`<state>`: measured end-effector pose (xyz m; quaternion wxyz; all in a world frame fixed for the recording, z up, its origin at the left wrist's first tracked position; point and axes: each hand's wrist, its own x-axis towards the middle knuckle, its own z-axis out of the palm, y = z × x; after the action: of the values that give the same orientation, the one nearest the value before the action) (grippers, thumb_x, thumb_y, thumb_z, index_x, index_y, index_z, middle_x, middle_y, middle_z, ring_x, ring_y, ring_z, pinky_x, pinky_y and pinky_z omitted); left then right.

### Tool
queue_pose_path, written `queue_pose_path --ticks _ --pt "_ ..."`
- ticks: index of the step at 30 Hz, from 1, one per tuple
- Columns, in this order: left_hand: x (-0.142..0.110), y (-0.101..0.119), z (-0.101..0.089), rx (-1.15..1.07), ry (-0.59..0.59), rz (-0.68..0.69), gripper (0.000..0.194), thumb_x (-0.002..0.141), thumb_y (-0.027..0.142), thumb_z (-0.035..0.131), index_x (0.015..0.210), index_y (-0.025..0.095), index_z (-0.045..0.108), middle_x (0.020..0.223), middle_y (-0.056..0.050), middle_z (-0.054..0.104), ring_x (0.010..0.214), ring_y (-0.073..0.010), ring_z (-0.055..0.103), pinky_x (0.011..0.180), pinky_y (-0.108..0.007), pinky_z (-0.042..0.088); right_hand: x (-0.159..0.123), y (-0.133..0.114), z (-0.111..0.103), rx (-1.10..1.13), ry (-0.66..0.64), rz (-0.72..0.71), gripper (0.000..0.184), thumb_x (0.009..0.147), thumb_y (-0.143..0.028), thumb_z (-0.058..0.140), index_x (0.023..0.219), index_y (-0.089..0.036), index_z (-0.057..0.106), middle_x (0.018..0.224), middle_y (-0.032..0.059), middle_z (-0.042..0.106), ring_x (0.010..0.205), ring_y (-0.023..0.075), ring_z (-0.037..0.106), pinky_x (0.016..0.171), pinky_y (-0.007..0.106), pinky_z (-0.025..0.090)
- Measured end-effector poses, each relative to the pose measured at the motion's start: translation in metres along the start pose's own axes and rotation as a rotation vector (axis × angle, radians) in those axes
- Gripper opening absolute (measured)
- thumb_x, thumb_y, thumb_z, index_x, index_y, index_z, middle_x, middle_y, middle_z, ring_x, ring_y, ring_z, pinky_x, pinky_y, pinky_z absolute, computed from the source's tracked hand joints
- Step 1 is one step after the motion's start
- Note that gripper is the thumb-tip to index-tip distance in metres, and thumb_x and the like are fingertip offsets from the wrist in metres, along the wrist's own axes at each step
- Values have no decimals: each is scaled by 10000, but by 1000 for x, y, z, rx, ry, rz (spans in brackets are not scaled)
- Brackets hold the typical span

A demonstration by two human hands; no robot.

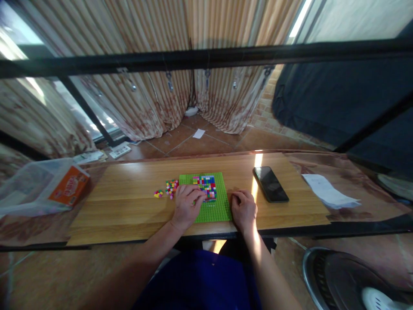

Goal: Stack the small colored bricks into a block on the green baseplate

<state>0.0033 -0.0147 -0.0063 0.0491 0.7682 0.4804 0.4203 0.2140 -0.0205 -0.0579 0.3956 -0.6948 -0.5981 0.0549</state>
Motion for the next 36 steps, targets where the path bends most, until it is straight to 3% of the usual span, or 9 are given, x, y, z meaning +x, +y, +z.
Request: queue_pose_path --ticks 4,8,13,17,26,30,36 --pt "-9 -2 -9 19 59 -24 127 914 305 577 926 239 685 942 -27 684 944 -194 579 902 -393 393 0 1 -1 4 -2 -16 286 850 -318 487 842 -176 735 981 98 694 892 224 637 778 341 500" --pt "-31 -22 -27 101 75 -128 155 905 240 548 1031 208 633 1003 -65 674 991 -224 583 911 -400 427 -1 1 -1 5 0 -8 291 852 -330 488 852 -176 735 975 100 694 888 226 638 773 345 503" --pt "-50 -54 -42 303 31 -357 213 836 266 601 1028 176 594 987 -91 670 954 -271 589 874 -416 460 -1 0 -1 4 0 -9 286 851 -328 493 850 -175 735 986 100 693 903 228 638 781 344 501" --pt "-46 -59 -42 456 -33 -429 208 825 327 595 967 174 610 915 -95 661 925 -294 592 830 -426 455 -1 0 -1 6 -2 3 285 853 -329 492 845 -179 734 981 99 693 899 226 637 773 342 502" --pt "-37 -57 -41 484 -52 -403 146 877 259 504 849 190 629 872 -107 650 880 -282 590 766 -407 433 -1 -1 -1 20 9 -3 271 849 -321 498 841 -190 735 968 94 693 894 222 632 784 343 499" --pt "-37 -52 -43 313 -74 -353 155 897 213 474 880 192 626 866 -79 675 835 -241 609 781 -382 452 -1 -2 -2 17 2 15 270 844 -317 498 845 -190 737 979 94 695 896 222 634 782 340 498" --pt "-28 -23 -43 60 -41 -191 131 915 215 503 902 191 631 860 -51 688 841 -193 621 779 -329 477 -1 -3 -2 39 1 28 276 843 -320 498 848 -185 738 978 94 695 899 223 637 792 341 501"
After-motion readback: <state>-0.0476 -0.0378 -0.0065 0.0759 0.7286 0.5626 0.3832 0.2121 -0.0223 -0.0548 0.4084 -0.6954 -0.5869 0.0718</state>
